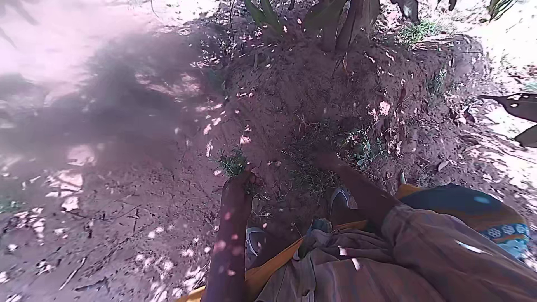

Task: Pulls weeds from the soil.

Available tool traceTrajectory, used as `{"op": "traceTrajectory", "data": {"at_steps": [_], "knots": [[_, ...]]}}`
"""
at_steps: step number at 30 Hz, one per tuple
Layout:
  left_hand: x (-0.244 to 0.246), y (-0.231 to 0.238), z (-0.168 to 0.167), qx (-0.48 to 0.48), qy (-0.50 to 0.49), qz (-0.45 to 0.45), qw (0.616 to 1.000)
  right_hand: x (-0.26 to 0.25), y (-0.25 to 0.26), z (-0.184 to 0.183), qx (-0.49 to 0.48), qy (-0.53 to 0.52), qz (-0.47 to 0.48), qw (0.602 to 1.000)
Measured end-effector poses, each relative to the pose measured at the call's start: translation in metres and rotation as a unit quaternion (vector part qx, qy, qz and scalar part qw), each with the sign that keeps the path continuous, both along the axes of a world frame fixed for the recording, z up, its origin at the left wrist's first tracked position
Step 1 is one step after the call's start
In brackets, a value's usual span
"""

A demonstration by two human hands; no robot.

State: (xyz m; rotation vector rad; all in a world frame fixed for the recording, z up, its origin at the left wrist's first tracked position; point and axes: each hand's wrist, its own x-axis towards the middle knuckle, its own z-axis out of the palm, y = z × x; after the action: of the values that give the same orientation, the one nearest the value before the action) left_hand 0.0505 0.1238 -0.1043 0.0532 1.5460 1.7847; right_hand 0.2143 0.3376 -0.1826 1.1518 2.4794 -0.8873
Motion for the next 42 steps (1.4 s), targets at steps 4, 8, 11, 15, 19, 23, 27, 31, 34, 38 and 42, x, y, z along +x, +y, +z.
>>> {"op": "traceTrajectory", "data": {"at_steps": [4, 8, 11, 15, 19, 23, 27, 31, 34, 38, 42], "knots": [[0.000, 0.001, 0.002, -0.007, 0.010, 0.002, 1.000, -0.025, -0.029, 0.010, 0.040, 0.102, 0.097, 0.989], [0.001, 0.000, 0.000, -0.008, 0.009, -0.004, 1.000, -0.039, -0.062, 0.034, 0.082, 0.210, 0.187, 0.956], [0.000, -0.001, 0.002, 0.002, 0.009, -0.004, 1.000, -0.032, -0.066, 0.054, -0.024, -0.048, 0.189, 0.980], [-0.003, -0.003, 0.000, 0.020, -0.003, 0.015, 1.000, -0.013, -0.032, 0.044, -0.091, -0.220, 0.116, 0.964], [-0.002, -0.002, -0.003, 0.017, -0.006, 0.011, 1.000, -0.008, 0.013, 0.058, -0.031, -0.126, -0.016, 0.991], [-0.005, -0.004, -0.003, 0.016, -0.003, 0.016, 1.000, 0.002, 0.024, 0.082, 0.041, -0.008, -0.134, 0.990], [-0.003, -0.002, -0.004, 0.012, -0.001, 0.007, 1.000, -0.009, 0.013, 0.054, 0.054, 0.089, -0.038, 0.994], [0.001, -0.001, 0.002, 0.007, -0.001, 0.017, 1.000, -0.015, -0.015, 0.008, 0.011, 0.026, 0.018, 0.999], [0.000, 0.000, 0.001, 0.007, -0.001, 0.013, 1.000, -0.012, -0.014, 0.006, -0.038, 0.017, -0.018, 0.999], [-0.001, 0.001, -0.002, 0.000, -0.004, 0.009, 1.000, -0.023, 0.002, 0.066, -0.100, 0.275, -0.150, 0.944], [-0.003, 0.000, -0.005, 0.003, 0.004, 0.009, 1.000, -0.016, 0.010, 0.070, -0.269, 0.397, -0.201, 0.854]]}}
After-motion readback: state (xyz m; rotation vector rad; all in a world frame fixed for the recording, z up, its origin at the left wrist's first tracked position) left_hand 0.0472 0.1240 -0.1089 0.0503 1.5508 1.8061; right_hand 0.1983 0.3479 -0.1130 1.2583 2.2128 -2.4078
